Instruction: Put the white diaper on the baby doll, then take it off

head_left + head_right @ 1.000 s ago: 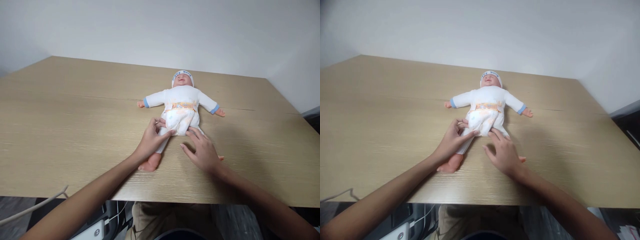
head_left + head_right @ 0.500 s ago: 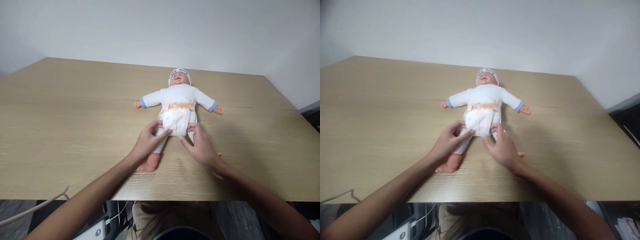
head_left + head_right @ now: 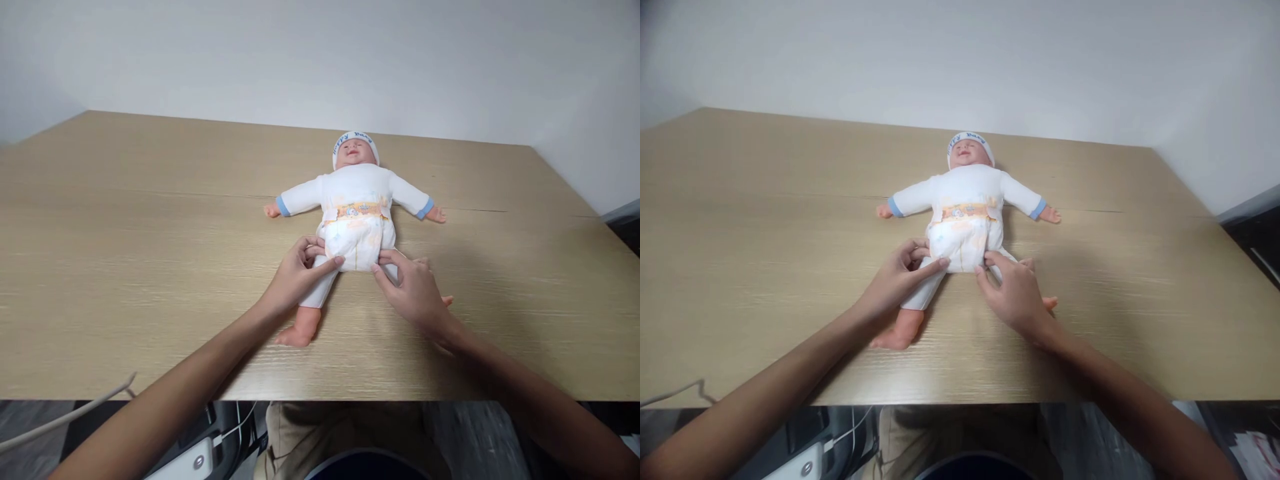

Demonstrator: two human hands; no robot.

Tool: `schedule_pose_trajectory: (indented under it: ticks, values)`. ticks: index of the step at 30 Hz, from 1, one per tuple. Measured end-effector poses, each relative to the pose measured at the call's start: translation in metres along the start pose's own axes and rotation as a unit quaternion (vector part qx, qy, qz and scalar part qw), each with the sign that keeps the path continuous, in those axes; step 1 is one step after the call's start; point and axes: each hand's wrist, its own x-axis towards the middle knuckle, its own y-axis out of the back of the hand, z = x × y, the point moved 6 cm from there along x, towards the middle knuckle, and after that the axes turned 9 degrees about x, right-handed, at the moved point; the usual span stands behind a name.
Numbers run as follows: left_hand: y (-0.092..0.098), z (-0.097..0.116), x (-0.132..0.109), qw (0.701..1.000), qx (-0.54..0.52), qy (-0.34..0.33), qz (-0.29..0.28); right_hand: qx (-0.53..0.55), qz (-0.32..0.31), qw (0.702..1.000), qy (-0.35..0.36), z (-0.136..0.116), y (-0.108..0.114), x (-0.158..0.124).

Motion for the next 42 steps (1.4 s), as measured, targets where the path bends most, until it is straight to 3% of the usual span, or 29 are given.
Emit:
schedule_pose_trajectory:
  ticks: [5,11,14,22,29,42]
  values:
    - [-0.003,0.009,0.002,0.995,0.077,-0.056,-0.016,-0.034,-0.028,0.999,0.028,-0.007,-0.005,-0.001]
    - [-0.006,0.006,0.011,0.995,-0.031,-0.011,-0.099,0.017,-0.044,0.999,-0.024,0.001,-0.004,-0.001]
    - [-0.005,0.003,0.013,0.992,-0.049,0.001,-0.114,0.032,-0.043,0.998,-0.034,0.004,0.0,0.004]
    - [-0.006,-0.005,0.012,0.995,-0.046,-0.021,-0.081,0.102,-0.029,0.992,-0.075,0.009,0.007,0.011]
    - [-0.01,0.005,0.008,0.997,-0.035,-0.027,-0.06,0.258,-0.051,0.956,-0.129,0.026,-0.003,0.008]
    - [-0.007,0.005,0.013,0.998,0.015,-0.032,-0.058,0.198,-0.056,0.973,-0.102,0.022,-0.003,0.012]
